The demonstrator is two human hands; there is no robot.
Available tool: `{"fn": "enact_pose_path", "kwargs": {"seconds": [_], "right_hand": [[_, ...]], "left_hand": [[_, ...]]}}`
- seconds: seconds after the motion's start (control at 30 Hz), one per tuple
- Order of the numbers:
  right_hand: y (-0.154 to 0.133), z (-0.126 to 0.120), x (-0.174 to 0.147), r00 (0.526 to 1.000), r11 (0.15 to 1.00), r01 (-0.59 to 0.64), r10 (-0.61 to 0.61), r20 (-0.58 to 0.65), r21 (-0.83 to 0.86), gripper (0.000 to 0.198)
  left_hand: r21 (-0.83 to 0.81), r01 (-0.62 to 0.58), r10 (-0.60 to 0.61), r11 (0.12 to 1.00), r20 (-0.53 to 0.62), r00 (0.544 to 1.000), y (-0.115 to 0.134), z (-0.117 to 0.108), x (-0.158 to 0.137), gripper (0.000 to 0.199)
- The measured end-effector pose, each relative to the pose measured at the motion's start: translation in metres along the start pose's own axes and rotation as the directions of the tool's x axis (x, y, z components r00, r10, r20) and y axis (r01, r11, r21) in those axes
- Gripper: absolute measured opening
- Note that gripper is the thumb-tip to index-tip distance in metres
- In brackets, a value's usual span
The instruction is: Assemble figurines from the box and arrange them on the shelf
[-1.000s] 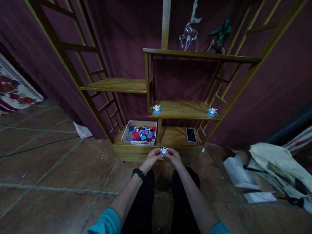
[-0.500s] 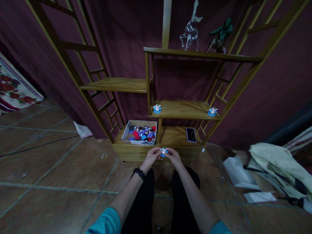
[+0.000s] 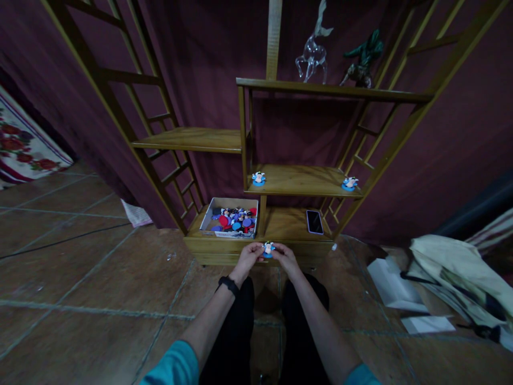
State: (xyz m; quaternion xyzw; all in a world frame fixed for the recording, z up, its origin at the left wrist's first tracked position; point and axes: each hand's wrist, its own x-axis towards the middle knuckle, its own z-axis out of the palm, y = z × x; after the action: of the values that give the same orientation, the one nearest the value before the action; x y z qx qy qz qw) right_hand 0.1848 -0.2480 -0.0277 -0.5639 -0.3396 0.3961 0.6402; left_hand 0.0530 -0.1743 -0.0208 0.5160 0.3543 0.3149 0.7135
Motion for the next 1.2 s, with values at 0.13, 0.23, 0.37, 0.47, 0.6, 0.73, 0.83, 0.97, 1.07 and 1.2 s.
{"fn": "enact_pose_path", "kwargs": {"seconds": [0.13, 0.23, 0.37, 0.47, 0.6, 0.73, 0.83, 0.97, 1.07, 1.2], "right_hand": [[-0.0015, -0.0005, -0.0010, 0.999, 0.999, -0.046, 0.046, 0.015, -0.026, 0.031], [-0.0040, -0.0002, -0.0018, 0.998, 0.998, -0.053, 0.054, 0.019, -0.022, 0.031], [-0.0047, -0.0006, -0.0018, 0.998, 0.998, -0.061, 0.061, 0.006, -0.020, 0.033], [-0.0036, -0.0010, -0.0013, 0.998, 0.998, -0.064, 0.064, -0.003, -0.028, 0.034], [-0.0038, -0.0009, -0.0016, 0.998, 0.998, -0.056, 0.056, -0.023, -0.007, 0.034], [-0.0049, -0.0012, -0.0023, 0.999, 0.999, -0.049, 0.049, -0.019, -0.007, 0.033], [-0.0037, -0.0014, -0.0022, 0.998, 0.998, -0.061, 0.061, -0.027, 0.003, 0.033], [-0.0009, -0.0007, -0.0009, 0.999, 0.999, -0.045, 0.046, -0.028, 0.027, 0.034], [0.0001, 0.0001, 0.0001, 1.000, 0.999, -0.030, 0.030, -0.003, 0.032, 0.035], [-0.0008, 0.0013, 0.0002, 1.000, 0.998, -0.027, 0.027, 0.004, 0.052, 0.036]], "left_hand": [[0.001, 0.036, -0.036, 0.999, 0.002, 0.999, 0.0001, 0.0001, -0.0014, 0.035], [-0.004, 0.058, -0.058, 0.998, 0.008, 0.998, -0.0003, 0.0001, -0.0020, 0.033], [-0.008, 0.076, -0.076, 0.997, 0.032, 0.997, 0.0005, 0.0010, -0.0036, 0.032], [-0.003, 0.084, -0.084, 0.996, 0.033, 0.996, 0.0023, 0.0021, -0.0057, 0.030], [-0.004, 0.108, -0.108, 0.994, 0.035, 0.994, 0.0037, 0.0031, -0.0076, 0.028], [-0.006, 0.106, -0.106, 0.994, 0.037, 0.994, 0.0028, 0.0033, -0.0066, 0.028], [-0.006, 0.078, -0.077, 0.997, 0.022, 0.997, 0.0020, 0.0033, -0.0053, 0.029], [0.004, 0.037, -0.037, 0.999, 0.012, 0.999, 0.0022, 0.0026, -0.0038, 0.030], [0.014, 0.009, -0.009, 1.000, 0.022, 1.000, 0.0023, 0.0020, -0.0024, 0.031], [0.045, -0.069, 0.068, 0.997, 0.020, 0.997, 0.0010, 0.0022, 0.0002, 0.029]]}}
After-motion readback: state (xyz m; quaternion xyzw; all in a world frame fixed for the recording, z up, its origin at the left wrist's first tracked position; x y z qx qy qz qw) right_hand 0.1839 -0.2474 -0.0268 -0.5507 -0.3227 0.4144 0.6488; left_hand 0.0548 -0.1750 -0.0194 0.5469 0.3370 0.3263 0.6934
